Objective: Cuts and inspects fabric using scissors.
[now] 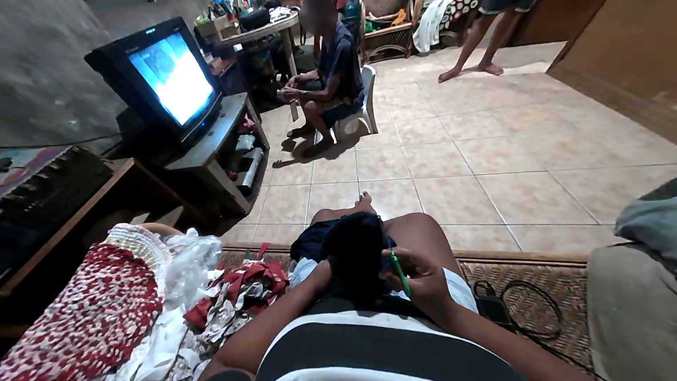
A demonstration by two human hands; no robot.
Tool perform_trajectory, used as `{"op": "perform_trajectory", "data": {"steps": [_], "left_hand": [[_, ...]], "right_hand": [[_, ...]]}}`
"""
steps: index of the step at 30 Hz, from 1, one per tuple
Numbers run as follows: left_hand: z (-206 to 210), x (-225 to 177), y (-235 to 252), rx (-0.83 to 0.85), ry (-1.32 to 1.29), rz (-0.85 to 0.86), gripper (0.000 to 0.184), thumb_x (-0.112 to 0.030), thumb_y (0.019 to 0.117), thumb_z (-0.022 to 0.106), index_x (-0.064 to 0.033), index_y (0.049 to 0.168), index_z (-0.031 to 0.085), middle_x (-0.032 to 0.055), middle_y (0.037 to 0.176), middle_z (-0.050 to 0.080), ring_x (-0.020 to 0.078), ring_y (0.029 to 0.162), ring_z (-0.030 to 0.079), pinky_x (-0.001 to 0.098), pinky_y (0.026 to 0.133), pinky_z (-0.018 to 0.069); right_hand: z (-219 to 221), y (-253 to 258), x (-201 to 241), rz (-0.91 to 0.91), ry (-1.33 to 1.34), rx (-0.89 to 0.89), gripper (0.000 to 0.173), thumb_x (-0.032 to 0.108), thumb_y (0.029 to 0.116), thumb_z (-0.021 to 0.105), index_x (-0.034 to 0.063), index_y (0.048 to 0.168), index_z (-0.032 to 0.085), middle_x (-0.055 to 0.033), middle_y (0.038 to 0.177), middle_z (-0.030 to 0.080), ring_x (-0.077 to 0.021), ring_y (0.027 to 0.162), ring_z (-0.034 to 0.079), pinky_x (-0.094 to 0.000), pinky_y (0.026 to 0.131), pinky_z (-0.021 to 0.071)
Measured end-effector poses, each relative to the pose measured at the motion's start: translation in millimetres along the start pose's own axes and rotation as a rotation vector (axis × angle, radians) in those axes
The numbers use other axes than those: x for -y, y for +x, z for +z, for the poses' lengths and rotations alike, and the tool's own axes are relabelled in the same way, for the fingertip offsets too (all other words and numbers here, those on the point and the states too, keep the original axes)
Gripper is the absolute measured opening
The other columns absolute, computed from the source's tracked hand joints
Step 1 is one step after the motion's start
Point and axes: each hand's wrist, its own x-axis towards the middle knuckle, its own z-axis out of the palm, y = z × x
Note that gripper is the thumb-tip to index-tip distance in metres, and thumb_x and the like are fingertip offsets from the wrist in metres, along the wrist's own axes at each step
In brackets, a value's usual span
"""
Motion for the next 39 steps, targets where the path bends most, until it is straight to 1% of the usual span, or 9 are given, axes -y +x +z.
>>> {"op": "perform_trajectory", "data": {"steps": [4, 8, 12, 16, 19, 22, 28, 33, 39], "left_hand": [[3.2, -1.5, -5.5, -0.057, -0.137, 0.046, 0.043, -0.02, 0.1094, 0.039, 0.0106, 0.134, 0.056, 0.0251, 0.138, 0.057, 0.0266, 0.132, 0.052, 0.0384, 0.113, 0.0361], [-7.1, 7.8, -15.1, -0.309, 0.11, 0.218, 0.061, -0.045, 0.1052, 0.042, 0.0066, 0.133, 0.061, 0.0362, 0.136, 0.053, 0.0513, 0.136, 0.043, 0.0664, 0.115, 0.0268], [-29.9, 8.1, -29.2, -0.62, 0.304, 0.194, 0.069, -0.053, 0.1025, 0.045, -0.0004, 0.146, 0.053, 0.0321, 0.144, 0.05, 0.0527, 0.137, 0.042, 0.0743, 0.11, 0.0264], [-44.5, 21.9, -24.9, -0.53, 0.333, 0.031, 0.07, -0.055, 0.1048, 0.041, -0.0056, 0.155, 0.042, 0.0232, 0.14, 0.058, 0.042, 0.135, 0.05, 0.0667, 0.114, 0.0292], [-35.9, 24.3, -17.6, -0.323, 0.052, 0.113, 0.055, -0.042, 0.1094, 0.037, 0.0012, 0.126, 0.066, 0.0199, 0.121, 0.067, 0.0302, 0.12, 0.062, 0.0525, 0.107, 0.0443], [-17.5, 12.7, -15.7, -0.246, -0.43, 0.276, 0.058, -0.03, 0.1119, 0.023, 0.0116, 0.119, 0.062, 0.0161, 0.109, 0.07, 0.0142, 0.105, 0.066, 0.035, 0.101, 0.0513], [-4.7, -2.2, -9.2, -0.156, -0.855, 0.22, 0.068, -0.038, 0.1109, 0.007, 0.0103, 0.151, 0.032, 0.0212, 0.147, 0.05, 0.0167, 0.134, 0.052, 0.0331, 0.114, 0.0403], [-6.9, -15.8, 6.9, -0.102, -1.596, 0.112, 0.05, -0.042, 0.1117, 0.023, -0.005, 0.119, 0.056, 0.0102, 0.098, 0.068, 0.0192, 0.088, 0.069, 0.0349, 0.082, 0.0587], [-10.6, -14.6, 9.5, -0.342, -1.429, 0.094, 0.019, -0.018, 0.1091, 0.045, -0.0025, 0.114, 0.054, 0.0068, 0.089, 0.067, 0.0128, 0.08, 0.067, 0.0293, 0.079, 0.0574]], "right_hand": [[-1.3, 3.7, 6.4, -0.053, 0.094, -0.078, 0.031, 0.018, 0.0858, 0.081, 0.0254, 0.115, 0.073, 0.0149, 0.093, 0.075, 0.0056, 0.067, 0.065, -0.0138, 0.058, 0.0561], [-4.2, 6.6, 9.0, -0.126, 0.079, -0.118, 0.03, 0.019, 0.0882, 0.079, 0.0298, 0.116, 0.073, 0.015, 0.09, 0.075, 0.0045, 0.067, 0.066, -0.0143, 0.058, 0.0564], [-3.1, 4.9, 7.7, -0.013, 0.025, -0.092, 0.03, 0.018, 0.0854, 0.081, 0.0186, 0.114, 0.072, 0.0124, 0.09, 0.075, 0.0041, 0.065, 0.065, -0.0153, 0.056, 0.0563], [-2.8, 4.7, 2.2, 0.187, -0.27, 0.128, 0.044, 0.035, 0.0859, 0.08, -0.0003, 0.111, 0.07, 0.0, 0.092, 0.071, 0.0024, 0.065, 0.062, -0.0166, 0.058, 0.0548], [-0.2, 4.2, -3.3, 0.176, -0.388, 0.237, 0.046, 0.04, 0.0857, 0.079, 0.0008, 0.108, 0.072, -0.0049, 0.093, 0.072, -0.0009, 0.07, 0.063, -0.0182, 0.064, 0.0544], [0.4, 4.2, -2.4, 0.162, -0.426, 0.247, 0.045, 0.041, 0.0862, 0.079, 0.0005, 0.107, 0.072, -0.0062, 0.094, 0.072, -0.0008, 0.069, 0.062, -0.0171, 0.063, 0.0531], [-1.0, 3.4, 0.6, 0.162, -0.523, 0.265, 0.046, 0.039, 0.0853, 0.079, 0.0003, 0.108, 0.072, -0.0083, 0.086, 0.071, -0.0064, 0.065, 0.062, -0.0226, 0.06, 0.0524], [-1.2, 3.9, -0.6, 0.163, -0.562, 0.28, 0.044, 0.039, 0.0848, 0.079, 0.0018, 0.107, 0.072, -0.0073, 0.08, 0.07, -0.0075, 0.063, 0.061, -0.0235, 0.059, 0.0518], [-3.8, 4.0, -1.0, 0.175, -0.615, 0.277, 0.043, 0.038, 0.0851, 0.079, 0.0022, 0.108, 0.072, -0.009, 0.08, 0.07, -0.012, 0.063, 0.062, -0.0285, 0.06, 0.0535]]}}
